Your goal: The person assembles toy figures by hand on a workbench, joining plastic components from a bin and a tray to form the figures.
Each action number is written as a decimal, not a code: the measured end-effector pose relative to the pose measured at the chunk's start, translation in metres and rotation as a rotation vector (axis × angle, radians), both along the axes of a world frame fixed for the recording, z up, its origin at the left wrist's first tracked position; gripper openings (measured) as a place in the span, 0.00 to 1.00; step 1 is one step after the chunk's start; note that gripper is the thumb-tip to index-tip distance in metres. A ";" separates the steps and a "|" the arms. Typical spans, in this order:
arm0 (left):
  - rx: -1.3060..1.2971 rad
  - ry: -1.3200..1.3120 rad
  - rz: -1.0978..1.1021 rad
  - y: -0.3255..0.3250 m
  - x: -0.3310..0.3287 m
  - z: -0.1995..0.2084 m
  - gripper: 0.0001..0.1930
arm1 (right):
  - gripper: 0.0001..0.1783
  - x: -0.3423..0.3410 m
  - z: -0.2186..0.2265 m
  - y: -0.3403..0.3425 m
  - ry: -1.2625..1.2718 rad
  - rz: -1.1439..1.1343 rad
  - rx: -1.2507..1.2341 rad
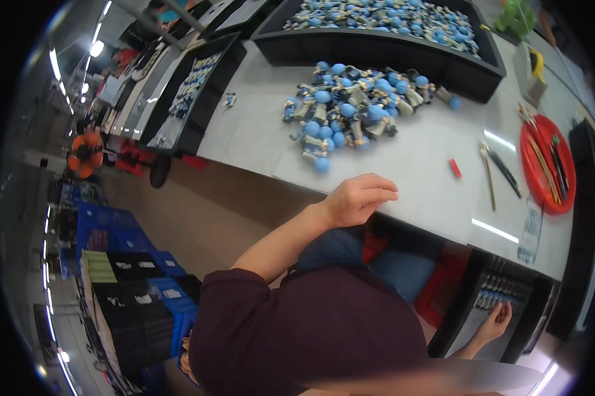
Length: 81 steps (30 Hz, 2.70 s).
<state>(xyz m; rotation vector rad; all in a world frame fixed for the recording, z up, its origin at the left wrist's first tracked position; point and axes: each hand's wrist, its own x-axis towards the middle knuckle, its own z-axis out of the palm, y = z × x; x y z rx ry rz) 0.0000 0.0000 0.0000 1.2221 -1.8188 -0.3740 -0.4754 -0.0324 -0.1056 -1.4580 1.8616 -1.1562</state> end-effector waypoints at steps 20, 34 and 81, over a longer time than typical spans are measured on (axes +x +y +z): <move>0.253 0.859 -0.037 0.004 0.091 0.010 0.18 | 0.19 0.395 0.110 -0.034 -0.732 0.988 0.031; 0.405 1.340 -0.111 -0.033 0.064 -0.016 0.16 | 0.14 0.393 0.087 -0.043 -0.596 0.691 -0.013; 0.488 1.254 -0.148 -0.036 0.065 -0.012 0.13 | 0.12 0.386 0.082 -0.029 -0.815 0.835 -0.058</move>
